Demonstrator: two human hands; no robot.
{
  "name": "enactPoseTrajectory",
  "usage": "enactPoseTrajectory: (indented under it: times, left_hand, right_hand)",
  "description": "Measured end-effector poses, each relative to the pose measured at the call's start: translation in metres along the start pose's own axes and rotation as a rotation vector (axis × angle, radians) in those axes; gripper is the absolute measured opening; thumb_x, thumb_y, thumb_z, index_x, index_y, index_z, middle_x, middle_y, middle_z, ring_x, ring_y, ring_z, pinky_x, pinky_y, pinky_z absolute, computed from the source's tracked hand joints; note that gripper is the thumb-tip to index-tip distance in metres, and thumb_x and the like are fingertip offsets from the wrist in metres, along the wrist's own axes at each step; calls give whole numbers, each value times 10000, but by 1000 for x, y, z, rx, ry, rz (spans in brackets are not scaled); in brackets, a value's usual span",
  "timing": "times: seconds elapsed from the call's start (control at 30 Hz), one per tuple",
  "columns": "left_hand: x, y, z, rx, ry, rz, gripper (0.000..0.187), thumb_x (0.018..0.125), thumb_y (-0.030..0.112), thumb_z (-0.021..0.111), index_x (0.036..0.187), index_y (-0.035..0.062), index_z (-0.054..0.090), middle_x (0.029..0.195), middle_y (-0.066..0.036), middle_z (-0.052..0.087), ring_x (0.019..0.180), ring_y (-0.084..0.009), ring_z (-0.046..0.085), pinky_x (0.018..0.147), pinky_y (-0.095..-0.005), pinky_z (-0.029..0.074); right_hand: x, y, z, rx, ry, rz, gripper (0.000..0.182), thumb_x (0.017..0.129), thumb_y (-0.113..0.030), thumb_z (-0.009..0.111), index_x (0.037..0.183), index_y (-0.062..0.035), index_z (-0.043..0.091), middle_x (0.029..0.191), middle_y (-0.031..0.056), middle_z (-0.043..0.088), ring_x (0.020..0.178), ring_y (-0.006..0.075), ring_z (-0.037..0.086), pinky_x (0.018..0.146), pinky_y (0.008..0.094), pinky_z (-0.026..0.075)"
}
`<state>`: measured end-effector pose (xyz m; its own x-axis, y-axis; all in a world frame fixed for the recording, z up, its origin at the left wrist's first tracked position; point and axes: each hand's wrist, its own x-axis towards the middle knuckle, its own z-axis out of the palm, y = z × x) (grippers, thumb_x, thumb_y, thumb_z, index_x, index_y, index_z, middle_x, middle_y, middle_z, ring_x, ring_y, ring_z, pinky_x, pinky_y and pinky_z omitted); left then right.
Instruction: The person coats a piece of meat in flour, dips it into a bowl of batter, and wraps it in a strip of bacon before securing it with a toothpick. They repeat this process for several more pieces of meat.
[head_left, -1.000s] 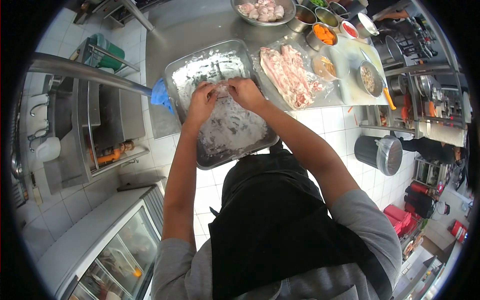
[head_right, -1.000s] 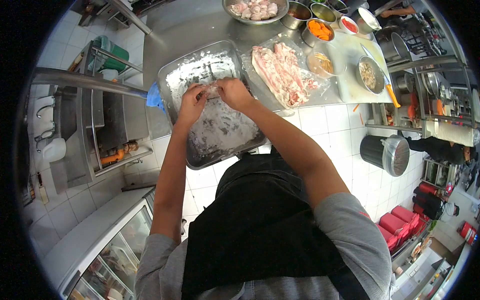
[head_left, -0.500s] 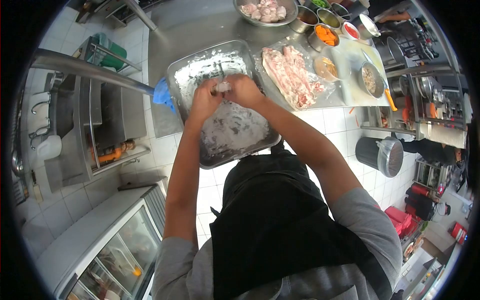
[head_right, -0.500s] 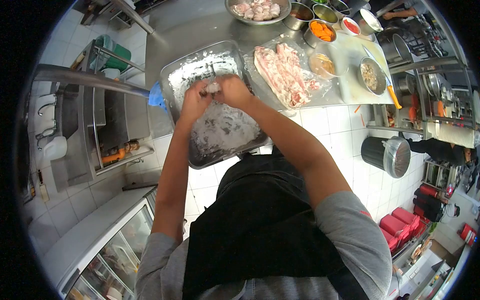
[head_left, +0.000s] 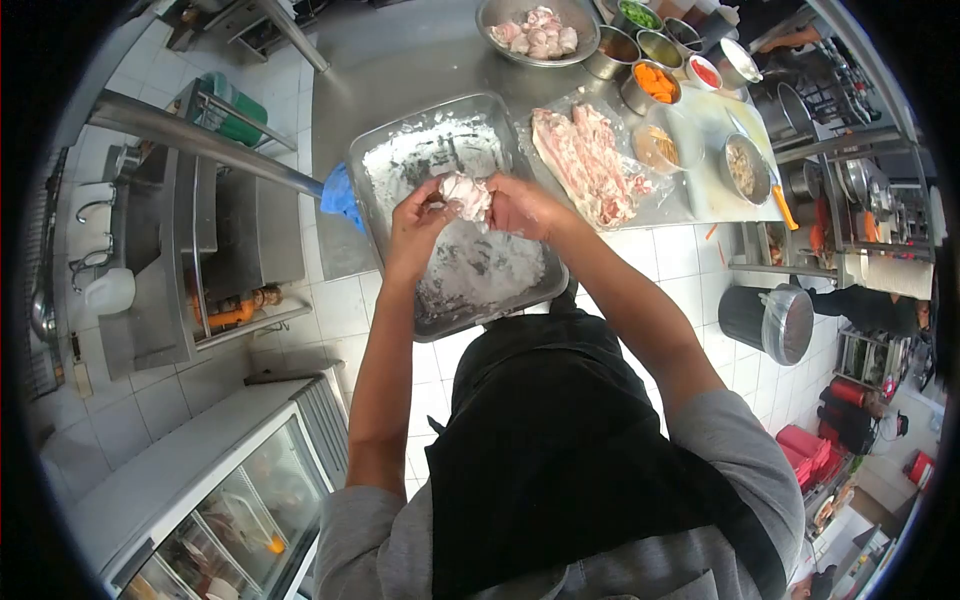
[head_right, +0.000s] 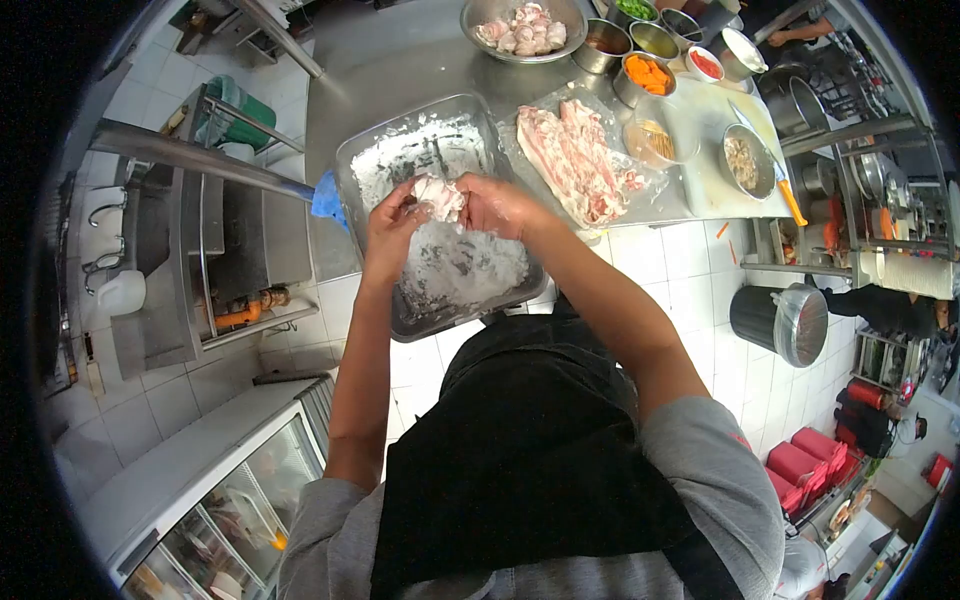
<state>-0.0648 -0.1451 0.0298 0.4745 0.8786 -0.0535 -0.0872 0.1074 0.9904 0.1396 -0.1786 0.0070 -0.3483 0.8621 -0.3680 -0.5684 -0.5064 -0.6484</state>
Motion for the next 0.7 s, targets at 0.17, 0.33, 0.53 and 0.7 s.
enactPoseTrajectory:
  times: [0.17, 0.33, 0.53, 0.7]
  left_hand:
    - [-5, -3, 15, -118, -33, 42, 428, 914, 5, 649, 1332, -10, 556, 1133, -88, 664, 1047, -145, 621, 916, -276, 501]
    - [-8, -17, 39, -104, 171, -94, 377, 969, 28, 540, 1343, -17, 522, 1181, -123, 666, 1039, -186, 655, 889, -313, 542]
    - [0, -41, 34, -426, 188, -141, 362, 1029, 77, 497, 1367, -51, 474, 1254, -222, 608, 1105, -351, 652, 945, -450, 568]
    - [-1, -25, 48, -608, 176, -223, 373, 1017, 64, 492, 1361, -77, 460, 1352, -305, 530, 1177, -486, 584, 1015, -508, 524]
  right_hand:
    - [-13, 14, 5, 177, -51, 17, 267, 980, -376, 552, 1054, -131, 629, 880, 3, 668, 751, 126, 595, 670, 311, 480]
    - [-27, 21, -21, 55, 38, 81, 410, 985, -506, 545, 1083, -122, 653, 858, -8, 651, 755, 140, 611, 654, 309, 493]
    - [-112, -58, -46, -623, 358, -386, 163, 921, -165, 665, 964, -11, 701, 883, 34, 676, 713, 114, 589, 681, 288, 495]
    - [-157, -165, -156, -1435, 854, -503, 192, 828, -139, 654, 983, -45, 718, 936, 173, 714, 854, 287, 693, 778, 392, 547]
